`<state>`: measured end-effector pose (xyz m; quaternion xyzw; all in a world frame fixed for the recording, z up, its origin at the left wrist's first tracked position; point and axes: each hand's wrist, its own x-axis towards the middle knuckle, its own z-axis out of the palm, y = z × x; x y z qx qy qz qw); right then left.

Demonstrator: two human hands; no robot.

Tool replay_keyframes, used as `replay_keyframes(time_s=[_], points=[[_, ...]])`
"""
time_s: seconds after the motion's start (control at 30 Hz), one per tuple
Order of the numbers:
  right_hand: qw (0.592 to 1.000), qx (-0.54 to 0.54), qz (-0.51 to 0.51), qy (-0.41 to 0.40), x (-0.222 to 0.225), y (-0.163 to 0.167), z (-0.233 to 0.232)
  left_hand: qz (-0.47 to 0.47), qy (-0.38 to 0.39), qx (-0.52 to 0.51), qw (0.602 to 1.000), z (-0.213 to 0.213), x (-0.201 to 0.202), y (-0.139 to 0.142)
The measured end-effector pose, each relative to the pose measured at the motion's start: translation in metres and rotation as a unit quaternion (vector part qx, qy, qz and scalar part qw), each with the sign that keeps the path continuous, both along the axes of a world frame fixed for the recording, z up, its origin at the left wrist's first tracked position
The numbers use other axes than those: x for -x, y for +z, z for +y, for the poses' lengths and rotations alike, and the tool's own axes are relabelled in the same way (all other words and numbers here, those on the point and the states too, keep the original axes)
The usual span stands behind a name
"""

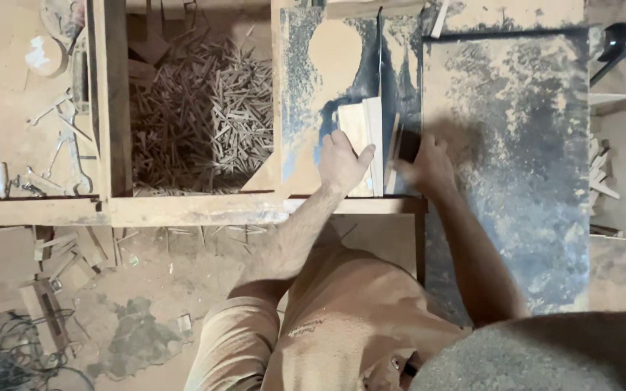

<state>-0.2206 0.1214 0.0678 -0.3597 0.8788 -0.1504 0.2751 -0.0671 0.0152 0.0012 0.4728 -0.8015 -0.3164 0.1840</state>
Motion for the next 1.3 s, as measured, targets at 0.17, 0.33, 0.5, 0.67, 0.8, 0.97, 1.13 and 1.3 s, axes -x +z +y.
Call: replay_keyframes(time_s=[0.17,0.33,0.5,0.67,0.8,0.97,1.13,1.3], points=[[0.998,-0.055,0.027,-0.022,0.005,-0.018,0.003,-0.01,-0.017,-0.042,0.999,-0.004,-0.002,0.004],[0.996,-0.023,0.074,-0.042,0.024,-0.055,-0.004,-0.003,-0.041,-0.045,0.998,-0.01,-0.004,0.014],[0.979,0.178,0.104,-0.012,0.117,-0.044,-0.059,-0.011,-0.033,-0.065,0.997,-0.012,-0.001,0.025],[0.959,0.251,0.125,-0.047,0.229,-0.04,-0.18,-0.005,-0.043,-0.066,0.997,-0.018,0.0,0.037],[0.968,0.204,0.131,-0.064,0.242,-0.053,-0.241,-0.013,-0.032,-0.124,0.992,-0.023,0.002,0.04],[0.95,0.197,-0.141,-0.198,0.229,-0.018,-0.203,-0.062,-0.031,-0.185,0.98,-0.023,0.005,0.031],[0.93,0.197,-0.307,0.043,0.126,0.067,-0.042,-0.305,-0.334,0.1,0.886,-0.017,0.005,0.019],[0.959,0.008,-0.276,0.065,0.022,0.081,-0.083,-0.267,-0.2,-0.027,0.942,-0.022,0.004,-0.002]])
